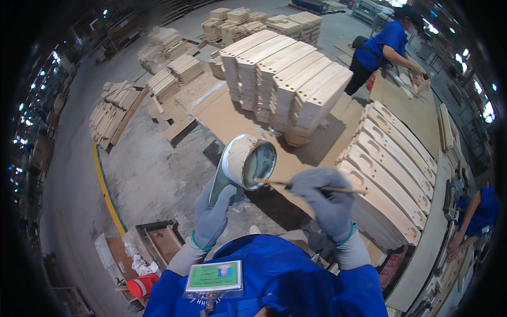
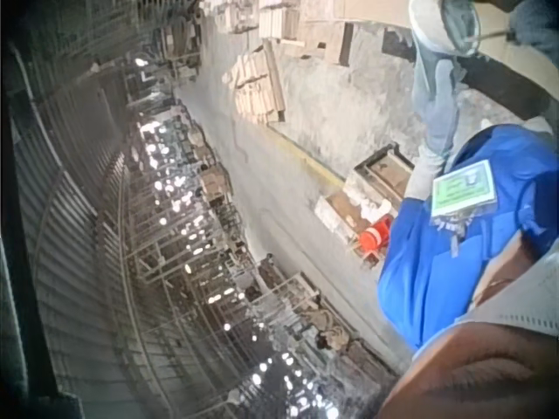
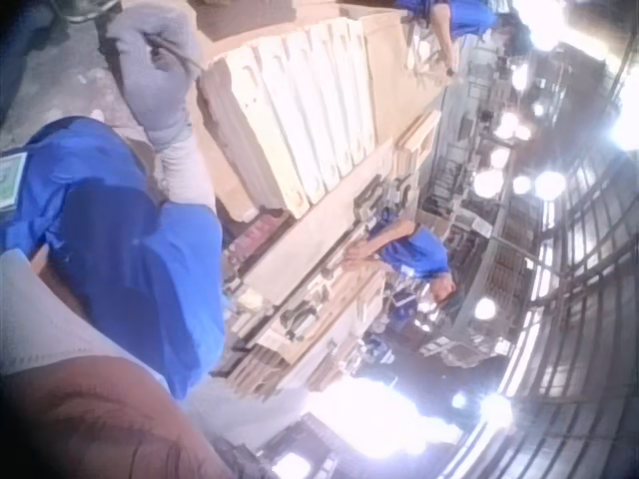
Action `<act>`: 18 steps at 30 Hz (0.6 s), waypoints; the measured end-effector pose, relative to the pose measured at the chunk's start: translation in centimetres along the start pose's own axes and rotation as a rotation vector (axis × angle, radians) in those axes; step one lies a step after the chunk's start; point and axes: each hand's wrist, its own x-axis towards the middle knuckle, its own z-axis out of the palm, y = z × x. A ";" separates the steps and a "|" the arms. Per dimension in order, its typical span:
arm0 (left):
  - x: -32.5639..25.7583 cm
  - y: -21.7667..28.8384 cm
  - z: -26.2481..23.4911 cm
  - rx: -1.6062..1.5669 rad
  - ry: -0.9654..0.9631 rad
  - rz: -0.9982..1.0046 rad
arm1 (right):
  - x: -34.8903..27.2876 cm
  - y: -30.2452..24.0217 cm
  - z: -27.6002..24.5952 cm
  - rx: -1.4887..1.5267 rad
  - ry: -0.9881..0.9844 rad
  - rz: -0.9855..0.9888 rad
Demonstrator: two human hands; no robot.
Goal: The person applies a white adhesive to the pre-drilled holes of wooden slats using a small brush and a container. The person works on multiple slats arranged on a workbench in a factory setting.
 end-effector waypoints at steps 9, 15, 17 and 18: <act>3.2 0.7 -4.8 -0.108 0.046 -0.023 | 4.3 1.8 5.7 -0.166 0.144 0.026; 7.3 -0.9 -7.2 -0.040 0.065 0.066 | 8.2 4.4 6.7 -0.116 -0.032 -0.028; 9.1 -1.5 -8.1 0.031 0.085 0.063 | 9.7 6.0 6.9 -0.099 -0.080 -0.036; 10.2 -1.8 -8.6 0.069 0.103 0.066 | 10.2 5.9 7.2 -0.137 -0.150 0.012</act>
